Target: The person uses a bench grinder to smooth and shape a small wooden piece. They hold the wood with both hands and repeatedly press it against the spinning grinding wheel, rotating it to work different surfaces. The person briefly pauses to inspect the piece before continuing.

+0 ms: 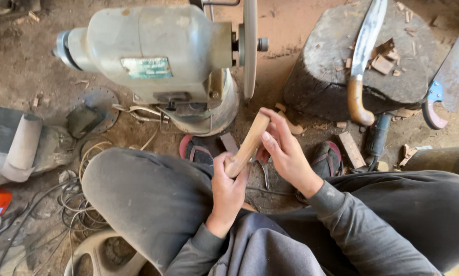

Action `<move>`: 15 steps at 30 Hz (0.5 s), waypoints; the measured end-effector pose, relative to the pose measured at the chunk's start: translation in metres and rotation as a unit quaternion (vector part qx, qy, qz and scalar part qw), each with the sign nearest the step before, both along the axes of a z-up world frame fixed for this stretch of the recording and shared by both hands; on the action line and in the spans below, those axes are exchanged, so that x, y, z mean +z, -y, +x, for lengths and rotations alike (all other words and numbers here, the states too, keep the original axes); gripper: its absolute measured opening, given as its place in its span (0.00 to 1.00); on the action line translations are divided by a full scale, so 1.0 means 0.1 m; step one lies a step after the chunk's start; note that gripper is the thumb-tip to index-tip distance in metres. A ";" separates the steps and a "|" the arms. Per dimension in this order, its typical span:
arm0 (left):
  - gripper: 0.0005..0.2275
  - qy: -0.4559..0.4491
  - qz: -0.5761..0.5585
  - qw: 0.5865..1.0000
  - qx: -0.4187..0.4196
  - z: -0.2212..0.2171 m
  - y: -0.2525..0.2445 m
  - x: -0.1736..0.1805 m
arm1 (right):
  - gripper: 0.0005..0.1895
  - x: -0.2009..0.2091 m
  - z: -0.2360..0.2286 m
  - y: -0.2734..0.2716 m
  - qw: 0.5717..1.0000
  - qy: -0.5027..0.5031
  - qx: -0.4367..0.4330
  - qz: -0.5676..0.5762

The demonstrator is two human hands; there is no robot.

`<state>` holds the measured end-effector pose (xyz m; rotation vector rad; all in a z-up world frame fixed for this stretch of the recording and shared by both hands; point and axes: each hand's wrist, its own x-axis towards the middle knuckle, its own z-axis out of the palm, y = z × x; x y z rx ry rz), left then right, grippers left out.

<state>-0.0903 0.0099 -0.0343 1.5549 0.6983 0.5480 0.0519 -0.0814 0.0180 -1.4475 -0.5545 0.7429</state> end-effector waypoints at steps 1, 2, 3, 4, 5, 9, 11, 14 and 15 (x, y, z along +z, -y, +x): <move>0.17 -0.004 0.022 1.000 -0.013 -0.04 0.00 0.02 | 0.27 -0.04 -0.03 0.00 1.000 -0.016 -0.003 0.014; 0.19 -0.002 0.044 0.999 -0.030 -0.03 -0.01 0.03 | 0.28 -0.07 -0.01 0.01 0.999 -0.027 -0.011 0.027; 0.21 0.000 0.067 0.997 -0.046 -0.02 0.00 0.06 | 0.30 -0.08 0.02 0.02 0.998 -0.037 -0.018 0.040; 0.20 0.029 0.119 0.991 -0.059 0.00 -0.01 0.09 | 0.29 -0.09 0.06 0.02 0.999 -0.024 -0.033 0.035; 0.20 0.058 0.172 0.981 -0.071 0.01 0.00 0.12 | 0.28 -0.08 0.10 0.03 0.998 -0.010 -0.047 0.030; 0.20 0.135 0.115 0.977 -0.116 0.05 0.01 0.19 | 0.27 0.00 0.19 0.10 0.996 -0.010 -0.058 0.063; 0.25 0.115 -0.041 0.982 -0.142 0.08 0.02 0.18 | 0.28 0.05 0.23 0.13 0.995 -0.006 -0.049 0.081; 0.25 0.106 -0.130 0.973 -0.158 0.15 0.04 0.14 | 0.28 0.09 0.29 0.14 0.991 -0.023 -0.036 0.125; 0.25 0.106 -0.135 0.972 -0.160 0.17 0.04 0.12 | 0.29 0.10 0.31 0.14 0.989 -0.033 -0.033 0.142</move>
